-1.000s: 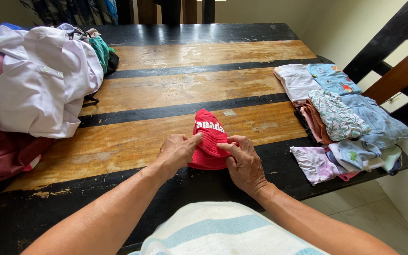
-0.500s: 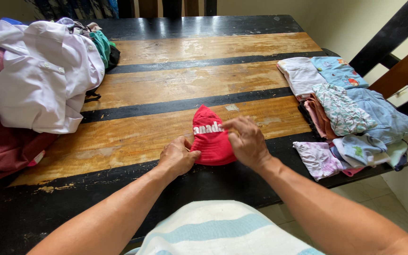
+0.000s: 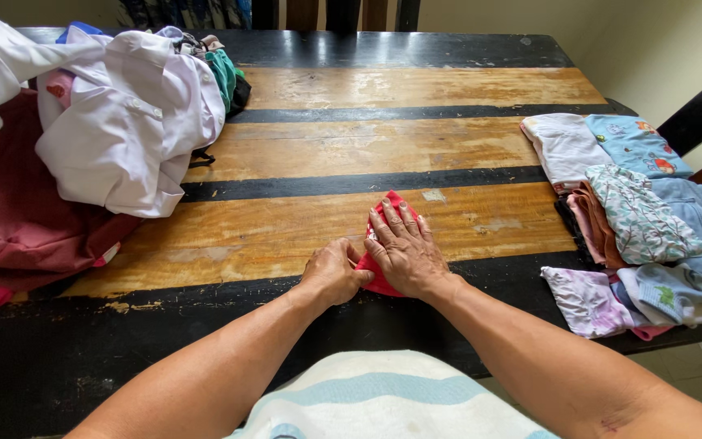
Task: The person folds a pair of socks, a red bucket hat, and a white button-down shirt by hand on a wooden table. The person smooths each item and places them into organized stacks on the table.
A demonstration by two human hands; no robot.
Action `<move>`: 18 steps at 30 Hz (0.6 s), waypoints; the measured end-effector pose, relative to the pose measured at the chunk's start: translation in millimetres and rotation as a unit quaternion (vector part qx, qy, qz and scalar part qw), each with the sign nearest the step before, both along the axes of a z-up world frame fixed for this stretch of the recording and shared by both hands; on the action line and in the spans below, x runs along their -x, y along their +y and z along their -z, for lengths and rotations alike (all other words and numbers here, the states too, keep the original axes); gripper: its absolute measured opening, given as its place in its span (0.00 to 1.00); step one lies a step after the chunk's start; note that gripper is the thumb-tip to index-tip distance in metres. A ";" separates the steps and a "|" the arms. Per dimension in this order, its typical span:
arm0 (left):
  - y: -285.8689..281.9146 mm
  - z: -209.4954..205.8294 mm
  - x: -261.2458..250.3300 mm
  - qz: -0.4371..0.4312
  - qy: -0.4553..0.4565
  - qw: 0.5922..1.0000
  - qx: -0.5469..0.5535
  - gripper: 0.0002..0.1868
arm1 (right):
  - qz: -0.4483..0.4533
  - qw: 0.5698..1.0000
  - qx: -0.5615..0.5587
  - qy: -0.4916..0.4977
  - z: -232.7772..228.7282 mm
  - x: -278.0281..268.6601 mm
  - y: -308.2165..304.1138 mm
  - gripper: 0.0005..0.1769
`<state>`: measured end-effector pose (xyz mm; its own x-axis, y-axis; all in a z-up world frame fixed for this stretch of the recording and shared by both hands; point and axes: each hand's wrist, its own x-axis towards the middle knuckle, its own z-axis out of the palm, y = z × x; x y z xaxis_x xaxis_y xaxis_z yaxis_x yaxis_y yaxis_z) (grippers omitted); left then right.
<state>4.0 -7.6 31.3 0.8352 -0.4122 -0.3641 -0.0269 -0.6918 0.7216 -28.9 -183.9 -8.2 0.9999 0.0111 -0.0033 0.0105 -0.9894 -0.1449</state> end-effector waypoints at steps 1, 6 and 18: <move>-0.7 -1.2 -0.4 0.001 0.011 1.000 0.001 0.20 | 0.003 1.000 0.002 0.005 1.8 1.1 0.5 0.39; -1.8 -5.8 -5.9 0.006 0.032 0.999 -0.004 0.19 | 0.019 1.000 0.008 0.005 3.7 1.9 3.4 0.40; -1.7 -7.6 -10.0 0.014 0.049 0.999 -0.015 0.14 | 0.026 1.000 0.007 0.013 1.3 2.1 4.5 0.40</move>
